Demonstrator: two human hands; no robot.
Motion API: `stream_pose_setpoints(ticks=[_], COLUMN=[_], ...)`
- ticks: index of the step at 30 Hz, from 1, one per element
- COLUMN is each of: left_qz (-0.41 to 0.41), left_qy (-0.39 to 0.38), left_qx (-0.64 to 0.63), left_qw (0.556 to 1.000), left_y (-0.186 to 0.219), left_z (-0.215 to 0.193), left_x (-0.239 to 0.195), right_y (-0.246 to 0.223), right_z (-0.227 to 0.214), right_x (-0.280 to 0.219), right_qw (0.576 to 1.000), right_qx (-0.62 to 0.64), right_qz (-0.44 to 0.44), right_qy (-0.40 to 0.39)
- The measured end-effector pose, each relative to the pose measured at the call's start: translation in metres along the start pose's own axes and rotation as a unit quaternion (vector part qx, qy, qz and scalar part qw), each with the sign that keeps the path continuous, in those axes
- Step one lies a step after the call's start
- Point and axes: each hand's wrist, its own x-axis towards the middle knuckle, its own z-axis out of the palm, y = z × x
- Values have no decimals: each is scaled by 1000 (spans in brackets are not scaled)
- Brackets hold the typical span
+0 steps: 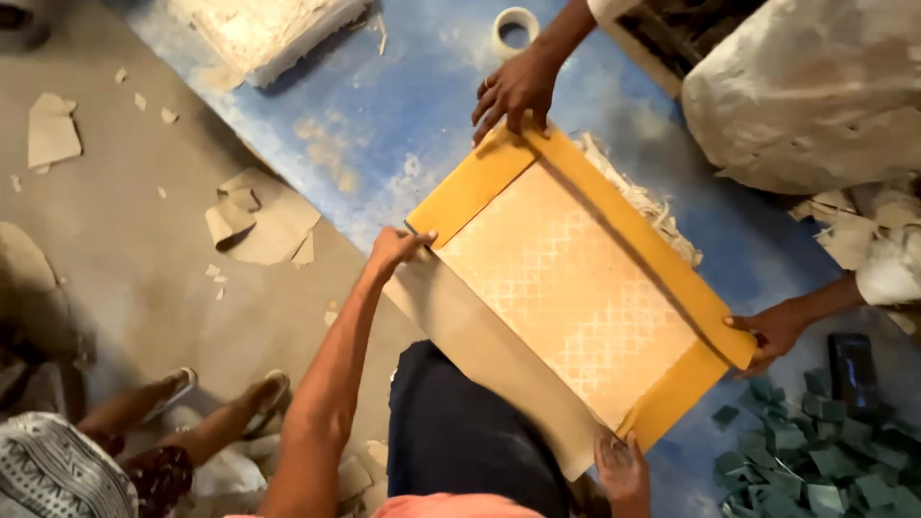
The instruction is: The person places a rectangular tile into a cardboard box, folds the box edges inward to secure the tile, and sets the completed package aside before starting on a new box.
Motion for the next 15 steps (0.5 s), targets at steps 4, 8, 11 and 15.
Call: stream_pose_setpoints(ticks=[4,8,11,15], left_qz=[72,106,71,38], left_qy=[70,16,-43,-19], left_qx=[225,182,78,202], left_qw=[969,977,993,979], left_y=[15,5,19,55], left_z=[-7,-13,-18,-19], left_x=[-8,5,-8,-25], right_y=[0,8,8,2], right_z=[13,24,4,-15], right_x=[-41,-43,-29,-18], right_qw=[973,930,941,940], right_qx=[-231,-364,-333,-321], right_qz=[-23,-47,-47,-94], right_qy=[21,35,-34,-72])
